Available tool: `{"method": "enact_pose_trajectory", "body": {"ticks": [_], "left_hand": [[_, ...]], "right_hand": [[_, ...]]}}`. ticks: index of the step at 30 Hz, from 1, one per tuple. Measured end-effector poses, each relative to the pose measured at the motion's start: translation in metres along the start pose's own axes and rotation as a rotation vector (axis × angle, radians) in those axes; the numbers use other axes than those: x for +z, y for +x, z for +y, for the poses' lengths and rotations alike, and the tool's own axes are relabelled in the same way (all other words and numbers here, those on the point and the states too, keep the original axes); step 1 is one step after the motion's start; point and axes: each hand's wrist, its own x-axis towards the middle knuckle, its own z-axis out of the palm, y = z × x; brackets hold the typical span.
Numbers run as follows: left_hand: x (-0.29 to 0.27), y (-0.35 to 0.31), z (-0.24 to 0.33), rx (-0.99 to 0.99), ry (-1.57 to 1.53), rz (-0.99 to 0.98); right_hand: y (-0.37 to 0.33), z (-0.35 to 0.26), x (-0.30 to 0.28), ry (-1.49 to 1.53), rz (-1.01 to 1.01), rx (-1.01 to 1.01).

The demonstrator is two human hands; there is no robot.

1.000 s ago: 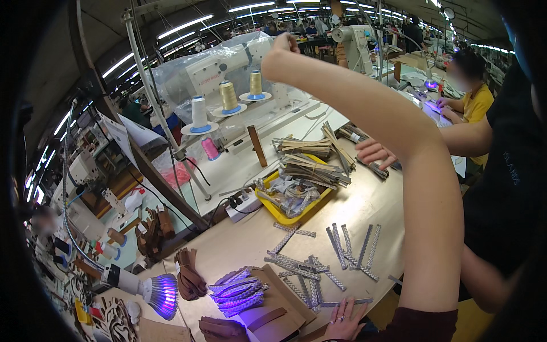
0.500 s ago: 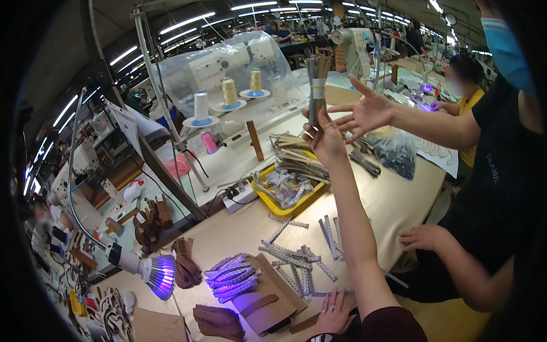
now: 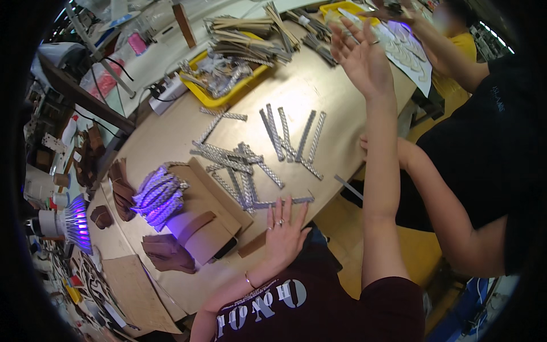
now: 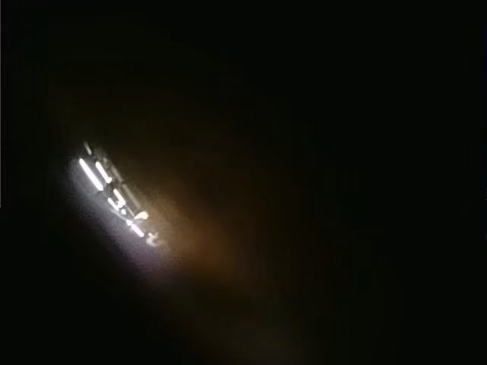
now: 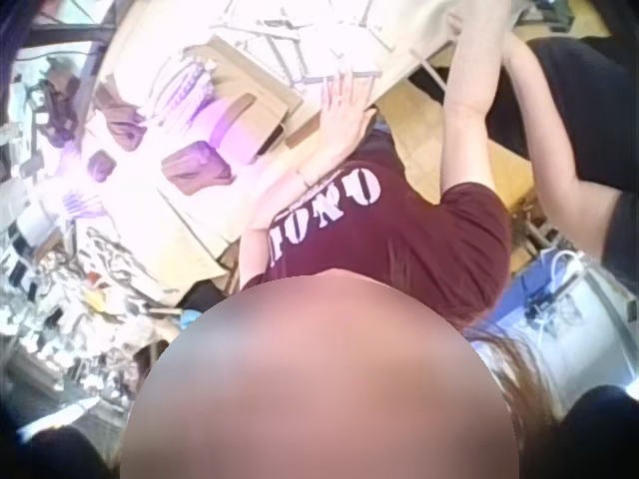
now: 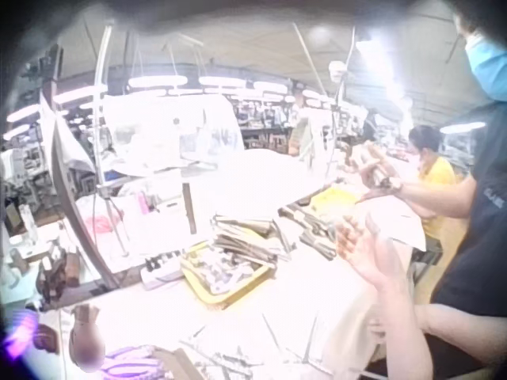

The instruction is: The person wraps silver braided material around a cylindrical cardboard form under a UV lamp. They repeatedly pick up braided strips, wrap them around the form, and adjust the placement. The person also handles brown paper pieces and places them on the form.

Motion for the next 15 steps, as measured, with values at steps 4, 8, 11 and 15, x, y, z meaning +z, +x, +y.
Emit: {"method": "enact_pose_trajectory", "body": {"ticks": [4, 8, 11, 15], "left_hand": [[0.0, 0.002, 0.001, -0.017, 0.017, -0.01], [0.001, 0.001, 0.003, -0.036, 0.021, -0.017], [0.004, 0.0, 0.005, -0.071, 0.064, -0.008], [0.006, 0.0, 0.006, -0.088, 0.095, -0.011]], "right_hand": [[-0.106, 0.028, -0.022, -0.802, -0.22, 0.116], [-0.199, 0.069, -0.02, -1.148, -0.189, 0.515], [-0.232, 0.091, -0.016, -1.45, -0.066, 0.379], [-0.236, 0.098, -0.017, -1.567, -0.037, 0.407]]}}
